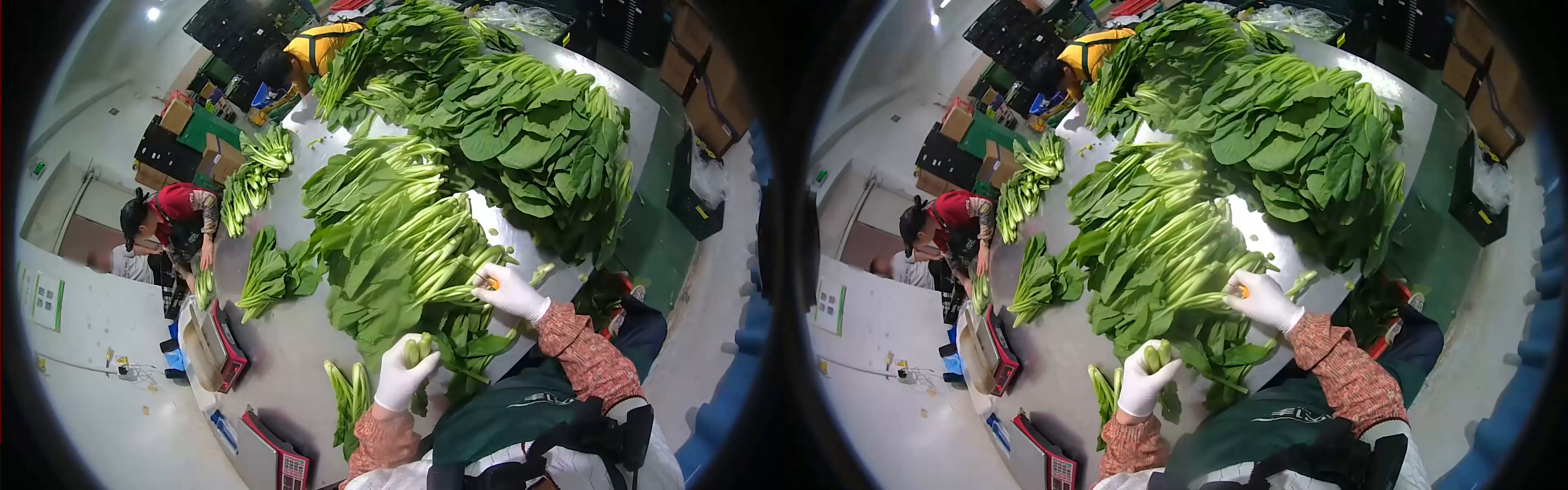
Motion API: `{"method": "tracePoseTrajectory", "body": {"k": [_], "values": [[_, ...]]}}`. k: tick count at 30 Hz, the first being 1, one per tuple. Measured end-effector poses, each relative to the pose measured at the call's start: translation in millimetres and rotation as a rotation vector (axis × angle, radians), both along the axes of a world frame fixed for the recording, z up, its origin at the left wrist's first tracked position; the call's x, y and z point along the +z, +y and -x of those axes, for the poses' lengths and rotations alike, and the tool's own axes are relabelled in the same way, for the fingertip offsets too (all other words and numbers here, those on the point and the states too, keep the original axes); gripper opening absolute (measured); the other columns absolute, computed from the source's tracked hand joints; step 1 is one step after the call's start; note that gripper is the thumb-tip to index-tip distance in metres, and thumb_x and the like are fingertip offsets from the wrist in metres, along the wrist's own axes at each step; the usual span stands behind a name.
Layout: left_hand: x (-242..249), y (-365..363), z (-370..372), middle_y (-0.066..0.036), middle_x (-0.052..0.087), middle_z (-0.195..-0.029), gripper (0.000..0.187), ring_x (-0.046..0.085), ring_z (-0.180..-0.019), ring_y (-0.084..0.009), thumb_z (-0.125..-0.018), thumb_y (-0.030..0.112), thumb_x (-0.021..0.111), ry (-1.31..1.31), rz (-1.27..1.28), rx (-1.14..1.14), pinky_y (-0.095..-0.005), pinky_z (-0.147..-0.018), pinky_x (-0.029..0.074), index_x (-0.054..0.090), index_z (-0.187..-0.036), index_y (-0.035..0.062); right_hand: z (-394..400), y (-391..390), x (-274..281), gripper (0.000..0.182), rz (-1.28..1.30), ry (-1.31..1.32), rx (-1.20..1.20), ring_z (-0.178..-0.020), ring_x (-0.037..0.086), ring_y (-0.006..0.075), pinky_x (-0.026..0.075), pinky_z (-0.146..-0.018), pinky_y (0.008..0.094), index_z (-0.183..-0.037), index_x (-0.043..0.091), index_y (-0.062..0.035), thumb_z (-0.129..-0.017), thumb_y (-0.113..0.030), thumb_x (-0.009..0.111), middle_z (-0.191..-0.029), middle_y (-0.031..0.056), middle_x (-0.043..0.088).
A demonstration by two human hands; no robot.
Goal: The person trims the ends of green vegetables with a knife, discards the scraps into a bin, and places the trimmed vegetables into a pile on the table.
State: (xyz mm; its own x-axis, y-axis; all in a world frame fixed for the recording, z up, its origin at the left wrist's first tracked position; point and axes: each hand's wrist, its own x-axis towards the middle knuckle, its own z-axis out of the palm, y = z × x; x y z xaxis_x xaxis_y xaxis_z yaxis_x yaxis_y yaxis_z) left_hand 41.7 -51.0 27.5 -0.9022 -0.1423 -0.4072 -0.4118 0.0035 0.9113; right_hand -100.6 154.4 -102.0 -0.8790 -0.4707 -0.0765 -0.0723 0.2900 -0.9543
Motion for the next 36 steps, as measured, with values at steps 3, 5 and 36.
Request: {"method": "tracePoseTrajectory", "body": {"k": [3,5,36], "values": [[-12.7,7.4,-3.8,0.001,0.064,-0.087,0.016,0.056,-0.076,-0.0058,-0.082,0.0,0.073,0.156,0.104,-0.059,-0.0219,-0.071,0.048,0.064,-0.096,0.0016,-11.8,-2.0,10.9,0.021,0.18,-0.086,-0.008,-0.08,0.066,0.0147,0.051,-0.074,0.0292,-0.1,0.065,-0.0024,-0.085,-0.016,0.071,-0.085,0.0087,0.069],[-7.8,12.2,-7.2,0.0,0.065,-0.088,0.017,0.057,-0.078,-0.0058,-0.08,-0.002,0.073,0.134,0.109,-0.034,-0.0217,-0.072,0.049,0.064,-0.095,0.0008,-17.1,10.2,39.0,0.016,0.256,-0.128,-0.074,-0.081,0.063,0.0091,0.051,-0.074,0.0263,-0.1,0.067,0.0,-0.089,-0.011,0.068,-0.086,0.0035,0.069],[-11.5,85.8,36.9,-0.004,0.065,-0.092,0.015,0.059,-0.082,-0.0125,-0.077,-0.001,0.075,0.078,0.098,-0.26,-0.026,-0.078,0.047,0.067,-0.09,-0.0029,-72.8,90.9,74.0,0.052,-0.119,0.305,-0.123,-0.083,0.069,0.0302,0.054,-0.074,0.0345,-0.123,0.063,-0.0068,-0.073,0.008,0.059,-0.094,0.0162,0.069]]}}
